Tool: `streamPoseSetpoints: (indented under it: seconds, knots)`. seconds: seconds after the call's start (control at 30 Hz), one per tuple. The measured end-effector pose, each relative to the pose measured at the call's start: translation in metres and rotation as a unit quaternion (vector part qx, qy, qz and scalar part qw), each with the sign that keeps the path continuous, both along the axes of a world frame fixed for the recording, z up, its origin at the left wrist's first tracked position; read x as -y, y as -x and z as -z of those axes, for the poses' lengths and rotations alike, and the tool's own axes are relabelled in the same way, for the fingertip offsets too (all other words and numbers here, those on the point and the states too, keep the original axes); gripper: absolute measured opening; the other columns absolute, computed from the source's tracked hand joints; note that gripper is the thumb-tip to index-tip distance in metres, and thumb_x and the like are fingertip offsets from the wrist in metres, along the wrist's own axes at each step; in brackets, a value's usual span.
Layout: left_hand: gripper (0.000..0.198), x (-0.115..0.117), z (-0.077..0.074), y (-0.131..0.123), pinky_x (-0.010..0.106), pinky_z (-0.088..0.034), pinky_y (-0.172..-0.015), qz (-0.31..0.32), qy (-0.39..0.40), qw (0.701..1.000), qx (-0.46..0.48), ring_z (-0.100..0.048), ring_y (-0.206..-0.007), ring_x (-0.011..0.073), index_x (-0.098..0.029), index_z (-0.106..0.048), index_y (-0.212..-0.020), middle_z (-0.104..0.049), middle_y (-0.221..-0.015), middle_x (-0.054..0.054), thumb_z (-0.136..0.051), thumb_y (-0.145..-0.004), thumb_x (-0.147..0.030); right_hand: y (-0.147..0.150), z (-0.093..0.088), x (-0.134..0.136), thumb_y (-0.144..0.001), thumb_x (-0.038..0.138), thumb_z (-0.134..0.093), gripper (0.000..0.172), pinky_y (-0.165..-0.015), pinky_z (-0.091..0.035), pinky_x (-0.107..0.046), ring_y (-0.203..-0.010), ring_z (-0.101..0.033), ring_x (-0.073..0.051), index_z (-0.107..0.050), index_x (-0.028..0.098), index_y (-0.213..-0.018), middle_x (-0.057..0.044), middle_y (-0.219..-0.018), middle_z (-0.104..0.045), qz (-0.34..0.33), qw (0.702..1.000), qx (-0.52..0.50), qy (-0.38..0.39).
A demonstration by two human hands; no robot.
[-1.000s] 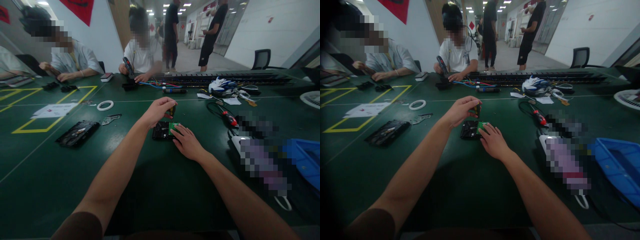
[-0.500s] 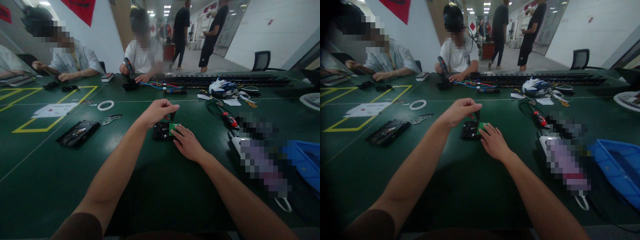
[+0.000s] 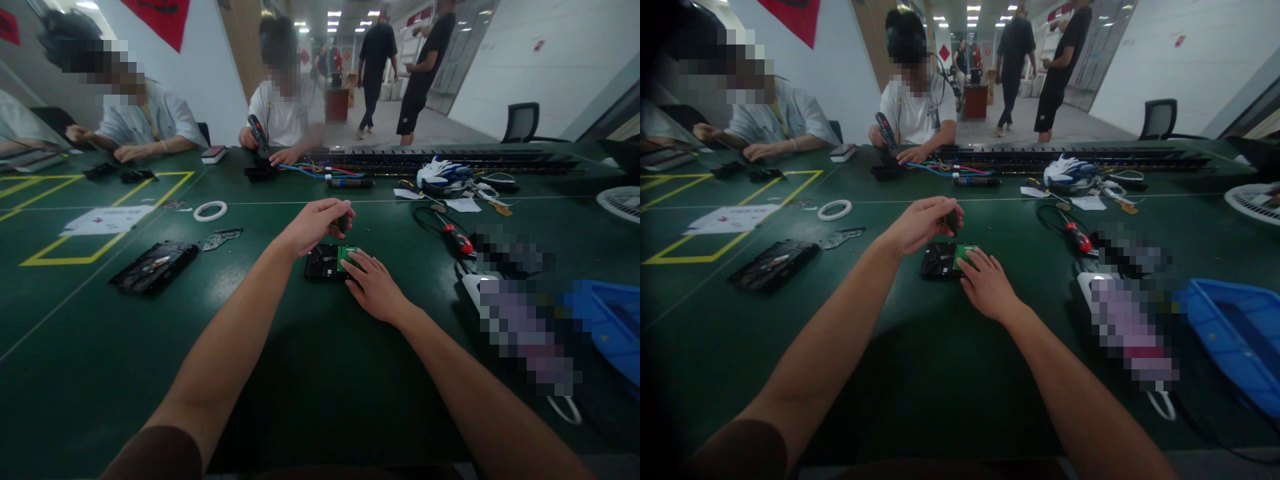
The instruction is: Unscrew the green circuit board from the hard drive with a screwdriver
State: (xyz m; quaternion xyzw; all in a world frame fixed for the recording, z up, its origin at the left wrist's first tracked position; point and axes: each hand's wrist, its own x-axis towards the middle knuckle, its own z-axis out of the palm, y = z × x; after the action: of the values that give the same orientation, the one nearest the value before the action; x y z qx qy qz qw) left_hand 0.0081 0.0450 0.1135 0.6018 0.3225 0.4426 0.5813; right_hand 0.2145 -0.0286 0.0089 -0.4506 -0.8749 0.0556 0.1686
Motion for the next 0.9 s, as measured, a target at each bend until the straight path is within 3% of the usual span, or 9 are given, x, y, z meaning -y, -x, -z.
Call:
streamPoseSetpoints:
  seconds: [0.2, 0.33, 0.57, 0.9]
  knots:
    - [0.022, -0.0010, -0.0004, 0.0026, 0.029, -0.057, -0.071, 0.015, 0.014, 1.000, 0.016, -0.067, -0.092, 0.0194, -0.014, -0.072, -0.094, -0.070, -0.099, 0.011, -0.060, -0.094, -0.032, 0.0016, -0.0035, 0.0004, -0.106, 0.033, -0.047, 0.049, -0.125, -0.030, -0.061, -0.159, -0.028, -0.032, -0.051, 0.023, -0.154, -0.012, -0.166, -0.043, 0.002, 1.000, 0.008, 0.003]
    - [0.023, 0.0020, -0.0038, 0.0020, 0.030, -0.058, -0.071, 0.007, -0.004, 1.000, 0.002, -0.066, -0.090, 0.0188, -0.014, -0.071, -0.096, -0.068, -0.096, 0.010, -0.063, -0.095, -0.035, 0.0015, -0.0022, -0.0001, -0.106, 0.032, -0.047, 0.049, -0.125, -0.030, -0.061, -0.159, -0.028, -0.032, -0.052, 0.023, -0.154, -0.012, -0.166, -0.043, 0.003, 1.000, 0.004, 0.003]
    - [0.026, 0.0043, -0.0085, 0.0018, 0.025, -0.054, -0.067, -0.079, -0.046, 0.991, -0.098, -0.064, -0.081, 0.0148, -0.016, -0.065, -0.087, -0.068, -0.088, 0.006, -0.072, -0.091, -0.041, -0.0007, 0.0026, -0.0018, -0.106, 0.034, -0.048, 0.049, -0.125, -0.029, -0.064, -0.159, -0.028, -0.032, -0.052, 0.027, -0.155, -0.010, -0.165, -0.044, -0.002, 1.000, -0.014, 0.000]
    - [0.041, -0.0027, -0.0005, 0.0047, 0.027, -0.050, -0.061, -0.163, -0.094, 0.966, -0.176, -0.058, -0.068, 0.0128, -0.018, -0.061, -0.079, -0.063, -0.077, 0.003, -0.081, -0.083, -0.053, 0.0001, 0.0020, -0.0011, -0.106, 0.033, -0.048, 0.049, -0.125, -0.030, -0.064, -0.158, -0.029, -0.033, -0.052, 0.024, -0.154, -0.012, -0.165, -0.044, -0.005, 1.000, -0.018, -0.009]
